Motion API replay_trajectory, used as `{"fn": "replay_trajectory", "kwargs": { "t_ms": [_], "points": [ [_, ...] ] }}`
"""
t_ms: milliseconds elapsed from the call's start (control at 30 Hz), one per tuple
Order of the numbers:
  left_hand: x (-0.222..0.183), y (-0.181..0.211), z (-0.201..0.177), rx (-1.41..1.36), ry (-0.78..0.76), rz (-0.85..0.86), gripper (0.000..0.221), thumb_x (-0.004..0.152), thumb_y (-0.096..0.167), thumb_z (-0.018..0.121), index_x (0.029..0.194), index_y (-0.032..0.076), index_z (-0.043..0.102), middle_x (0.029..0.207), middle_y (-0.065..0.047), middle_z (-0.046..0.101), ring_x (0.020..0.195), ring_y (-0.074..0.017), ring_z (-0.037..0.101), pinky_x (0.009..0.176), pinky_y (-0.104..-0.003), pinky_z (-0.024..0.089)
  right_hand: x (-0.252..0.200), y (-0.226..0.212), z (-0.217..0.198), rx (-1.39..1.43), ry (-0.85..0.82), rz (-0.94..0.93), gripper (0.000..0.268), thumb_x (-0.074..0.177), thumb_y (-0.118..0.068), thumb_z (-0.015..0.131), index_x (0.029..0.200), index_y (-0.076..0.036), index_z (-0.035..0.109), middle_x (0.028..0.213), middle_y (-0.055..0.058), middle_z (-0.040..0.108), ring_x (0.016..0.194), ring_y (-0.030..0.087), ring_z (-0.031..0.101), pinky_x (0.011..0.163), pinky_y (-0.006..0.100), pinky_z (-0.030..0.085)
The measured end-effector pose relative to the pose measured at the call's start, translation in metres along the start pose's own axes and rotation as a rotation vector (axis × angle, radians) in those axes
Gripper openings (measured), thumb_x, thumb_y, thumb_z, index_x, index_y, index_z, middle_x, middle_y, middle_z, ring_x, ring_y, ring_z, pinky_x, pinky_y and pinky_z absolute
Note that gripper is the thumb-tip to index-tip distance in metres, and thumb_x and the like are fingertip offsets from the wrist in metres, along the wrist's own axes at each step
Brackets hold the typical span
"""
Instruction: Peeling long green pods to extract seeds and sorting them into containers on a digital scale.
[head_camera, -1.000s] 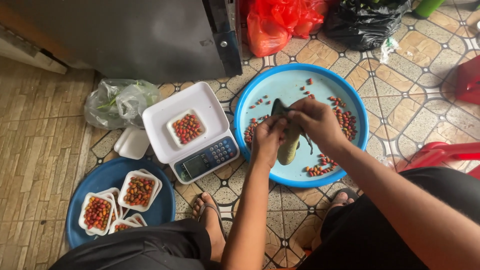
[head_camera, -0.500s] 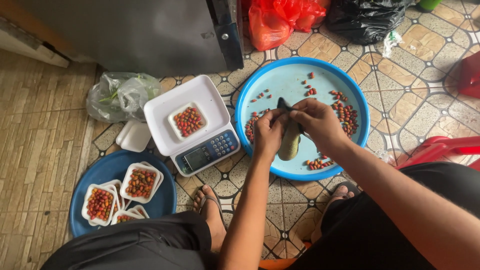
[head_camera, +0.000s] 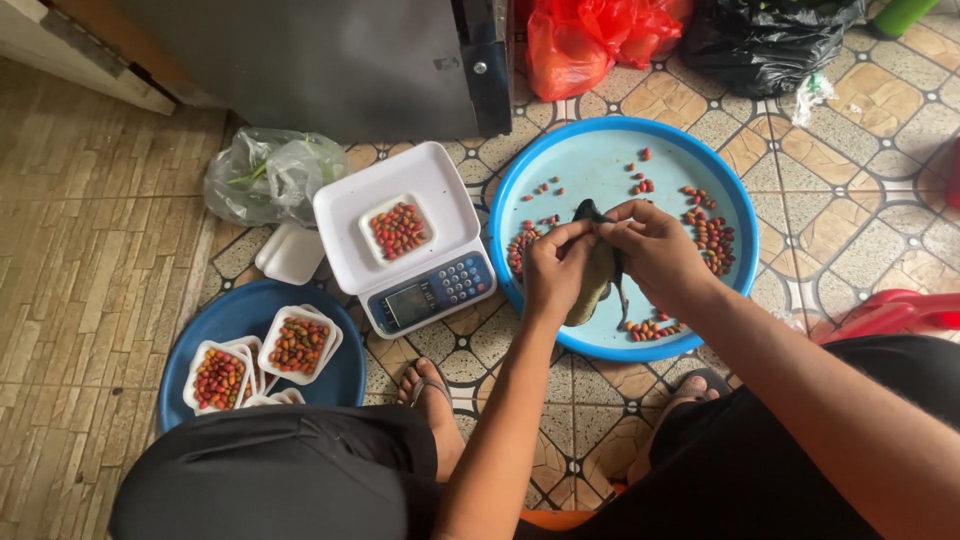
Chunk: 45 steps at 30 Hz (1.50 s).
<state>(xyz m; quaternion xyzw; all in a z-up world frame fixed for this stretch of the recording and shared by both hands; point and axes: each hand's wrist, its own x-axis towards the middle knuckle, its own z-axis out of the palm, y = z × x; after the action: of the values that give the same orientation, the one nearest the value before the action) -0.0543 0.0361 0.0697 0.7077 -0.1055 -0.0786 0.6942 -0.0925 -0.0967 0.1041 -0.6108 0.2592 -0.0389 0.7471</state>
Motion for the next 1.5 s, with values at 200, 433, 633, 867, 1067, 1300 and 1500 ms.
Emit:
{"fn": "replay_trajectory", "kwargs": {
  "t_ms": [200,433,633,867,1067,1300,1500],
  "points": [
    [-0.002,-0.005,0.012,-0.128,0.006,-0.107,0.02,0.084,0.019,0.084,0.103,0.018,0.081,0.084,-0.003,0.076,0.077,-0.0069,0.068,0.068,-0.027,0.058,0.007,0.005,-0.01,-0.259,0.013,-0.156,0.006,0.095,-0.009,0.074,0.101,-0.01,0.075,0.084,0.006,0.063,0.086,0.015,0.061,0.084,0.034,0.052],
    [-0.004,0.012,0.015,-0.475,0.002,-0.256,0.016,0.088,0.014,0.08,0.103,0.01,0.079,0.074,0.001,0.068,0.054,-0.0012,0.052,0.047,-0.013,0.042,0.005,-0.01,-0.012,-0.302,0.028,-0.156,0.007,0.097,-0.012,0.073,0.103,-0.011,0.076,0.083,0.006,0.067,0.089,0.017,0.063,0.084,0.035,0.049],
    [0.003,0.007,0.011,-0.468,0.006,-0.31,0.019,0.09,0.022,0.08,0.107,0.016,0.079,0.087,0.002,0.073,0.082,-0.0034,0.062,0.066,-0.018,0.051,0.016,0.002,-0.004,-0.049,0.048,-0.066,0.014,0.093,-0.007,0.074,0.107,-0.006,0.073,0.083,0.004,0.064,0.083,0.015,0.065,0.074,0.032,0.059],
    [0.01,-0.014,0.014,-0.482,-0.008,-0.317,0.019,0.085,0.018,0.084,0.104,0.014,0.079,0.085,0.002,0.074,0.081,-0.0036,0.065,0.068,-0.02,0.055,0.018,-0.001,-0.004,-0.254,0.044,-0.158,0.011,0.092,-0.013,0.077,0.103,-0.012,0.077,0.079,0.006,0.067,0.079,0.015,0.064,0.071,0.033,0.055],
    [0.015,-0.023,0.011,-0.732,-0.029,-0.334,0.015,0.095,0.013,0.075,0.11,0.01,0.076,0.086,-0.006,0.074,0.055,0.0012,0.051,0.046,-0.009,0.031,0.009,-0.014,0.005,-0.216,0.027,-0.148,0.011,0.094,-0.015,0.076,0.104,-0.014,0.077,0.082,0.008,0.07,0.078,0.016,0.063,0.075,0.033,0.053],
    [0.015,-0.037,0.007,-0.836,-0.088,-0.382,0.013,0.099,0.01,0.069,0.112,0.008,0.072,0.088,-0.006,0.074,0.064,-0.0001,0.058,0.049,-0.009,0.032,0.005,-0.017,0.002,-0.373,-0.002,-0.198,0.014,0.094,-0.011,0.07,0.106,-0.014,0.078,0.084,0.012,0.07,0.08,0.021,0.064,0.077,0.036,0.052],
    [0.02,-0.053,-0.001,-1.019,-0.241,-0.399,0.017,0.103,0.01,0.064,0.119,0.006,0.068,0.096,-0.011,0.076,0.064,0.0023,0.048,0.051,-0.007,0.031,0.003,-0.028,0.003,-0.285,-0.004,-0.142,0.01,0.094,-0.014,0.073,0.104,-0.016,0.077,0.086,0.01,0.072,0.081,0.018,0.065,0.078,0.034,0.052]
  ]
}}
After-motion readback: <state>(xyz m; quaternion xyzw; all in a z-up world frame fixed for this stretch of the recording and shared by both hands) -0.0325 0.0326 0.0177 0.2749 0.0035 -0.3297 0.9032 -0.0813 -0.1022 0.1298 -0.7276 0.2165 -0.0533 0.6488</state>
